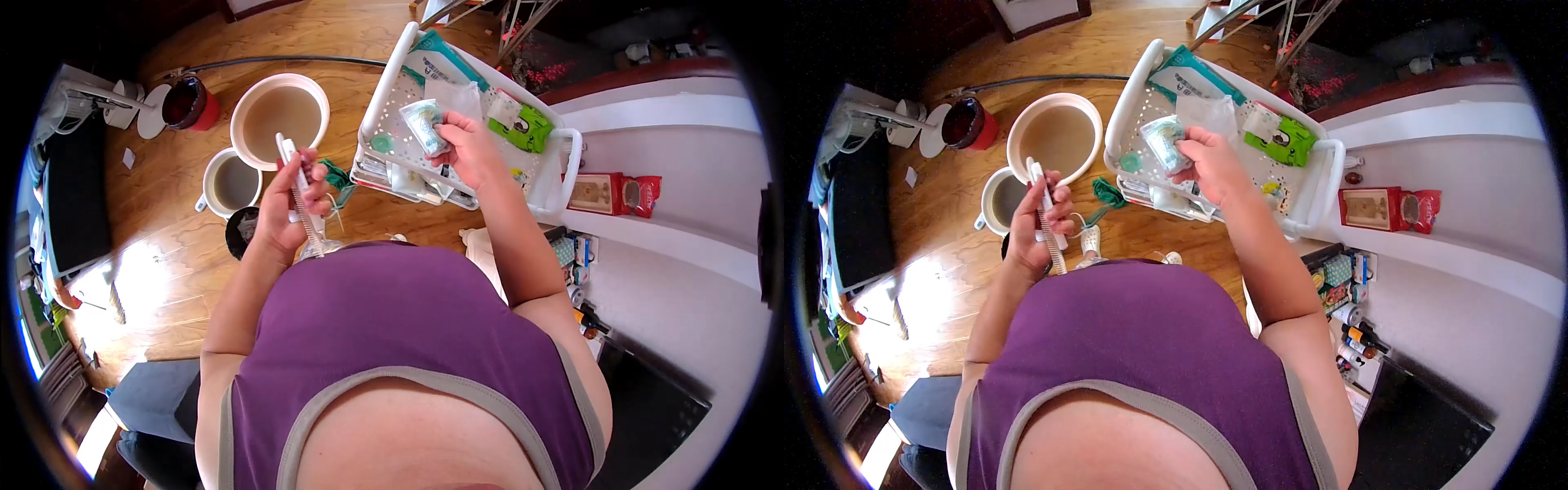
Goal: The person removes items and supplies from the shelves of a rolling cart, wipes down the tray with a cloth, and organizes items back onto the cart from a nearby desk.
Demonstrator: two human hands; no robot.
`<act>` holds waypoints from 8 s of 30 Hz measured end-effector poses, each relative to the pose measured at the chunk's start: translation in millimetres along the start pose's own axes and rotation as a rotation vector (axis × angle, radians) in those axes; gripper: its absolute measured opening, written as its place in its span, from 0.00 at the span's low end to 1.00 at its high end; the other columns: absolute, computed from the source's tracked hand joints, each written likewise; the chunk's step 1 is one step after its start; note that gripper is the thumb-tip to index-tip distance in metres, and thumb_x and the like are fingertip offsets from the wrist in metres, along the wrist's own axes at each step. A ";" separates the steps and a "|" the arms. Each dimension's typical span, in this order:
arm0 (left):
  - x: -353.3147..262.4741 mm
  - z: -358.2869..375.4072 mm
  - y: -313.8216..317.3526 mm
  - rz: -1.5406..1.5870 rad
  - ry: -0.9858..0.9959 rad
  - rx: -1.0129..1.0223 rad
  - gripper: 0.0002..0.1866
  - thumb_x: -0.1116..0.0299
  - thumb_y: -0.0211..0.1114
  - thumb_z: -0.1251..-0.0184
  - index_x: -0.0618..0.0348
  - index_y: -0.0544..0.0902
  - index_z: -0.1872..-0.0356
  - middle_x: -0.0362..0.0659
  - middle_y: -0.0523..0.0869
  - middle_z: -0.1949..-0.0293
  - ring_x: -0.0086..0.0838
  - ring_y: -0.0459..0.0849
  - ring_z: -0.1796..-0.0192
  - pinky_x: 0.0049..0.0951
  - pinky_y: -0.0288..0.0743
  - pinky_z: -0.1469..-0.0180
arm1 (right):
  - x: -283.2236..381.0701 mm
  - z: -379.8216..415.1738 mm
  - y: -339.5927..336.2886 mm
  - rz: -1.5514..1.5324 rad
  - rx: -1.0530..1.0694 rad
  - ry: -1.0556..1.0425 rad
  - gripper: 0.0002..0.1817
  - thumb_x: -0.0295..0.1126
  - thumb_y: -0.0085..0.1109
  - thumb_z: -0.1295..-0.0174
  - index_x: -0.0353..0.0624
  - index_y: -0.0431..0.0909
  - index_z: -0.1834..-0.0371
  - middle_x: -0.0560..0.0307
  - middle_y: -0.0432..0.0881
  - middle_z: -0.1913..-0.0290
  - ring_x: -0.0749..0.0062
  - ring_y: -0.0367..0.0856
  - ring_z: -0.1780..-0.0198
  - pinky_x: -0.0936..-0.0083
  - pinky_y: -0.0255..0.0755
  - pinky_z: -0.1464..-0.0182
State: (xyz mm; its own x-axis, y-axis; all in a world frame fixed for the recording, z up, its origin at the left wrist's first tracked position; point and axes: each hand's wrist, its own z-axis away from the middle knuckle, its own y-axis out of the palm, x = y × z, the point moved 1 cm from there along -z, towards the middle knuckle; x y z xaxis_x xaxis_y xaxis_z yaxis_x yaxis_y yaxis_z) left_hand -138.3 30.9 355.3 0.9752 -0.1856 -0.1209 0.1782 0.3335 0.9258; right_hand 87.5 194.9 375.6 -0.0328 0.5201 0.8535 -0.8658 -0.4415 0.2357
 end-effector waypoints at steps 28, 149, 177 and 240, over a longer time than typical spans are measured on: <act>22.0 2.9 15.5 -0.261 -0.001 -0.242 0.06 0.68 0.60 0.35 0.54 0.72 0.63 0.33 0.71 0.76 0.15 0.65 0.79 0.18 0.60 0.77 | -18.5 42.5 70.1 -0.007 0.258 -0.315 0.04 0.20 0.52 0.39 0.38 0.69 0.61 0.57 0.77 0.67 0.77 0.79 0.68 0.81 0.77 0.64; -137.6 175.3 -360.8 -0.119 0.643 -1.365 0.07 0.79 0.57 0.44 0.53 0.70 0.72 0.40 0.73 0.79 0.26 0.71 0.80 0.28 0.60 0.82 | -153.3 89.8 -91.5 1.166 0.145 0.166 0.12 0.29 0.51 0.40 0.38 0.73 0.55 0.51 0.80 0.59 0.69 0.80 0.60 0.74 0.72 0.58; -150.5 95.8 -276.3 -0.345 0.532 -1.142 0.06 0.67 0.52 0.32 0.57 0.73 0.63 0.37 0.78 0.73 0.16 0.73 0.78 0.19 0.60 0.82 | -198.6 222.3 -134.9 0.901 -0.077 0.390 0.15 0.31 0.52 0.40 0.40 0.75 0.51 0.46 0.81 0.58 0.67 0.80 0.58 0.72 0.71 0.54; -21.4 46.6 3.7 -0.497 0.398 -0.341 0.17 0.78 0.69 0.52 0.56 0.73 0.61 0.33 0.73 0.77 0.18 0.70 0.80 0.19 0.62 0.80 | 2.6 28.5 130.3 1.200 0.567 -1.354 0.16 0.22 0.57 0.55 0.50 0.81 0.61 0.53 0.71 0.48 0.54 0.66 0.42 0.61 0.62 0.40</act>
State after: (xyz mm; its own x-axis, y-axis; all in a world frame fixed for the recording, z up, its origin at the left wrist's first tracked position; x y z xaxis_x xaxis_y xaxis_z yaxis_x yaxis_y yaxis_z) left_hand -164.6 -7.0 378.0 0.7302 -0.0612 -0.6805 0.5812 0.5792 0.5716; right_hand -11.2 117.9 421.8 0.1942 -0.9225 0.3335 -0.4336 -0.3857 -0.8144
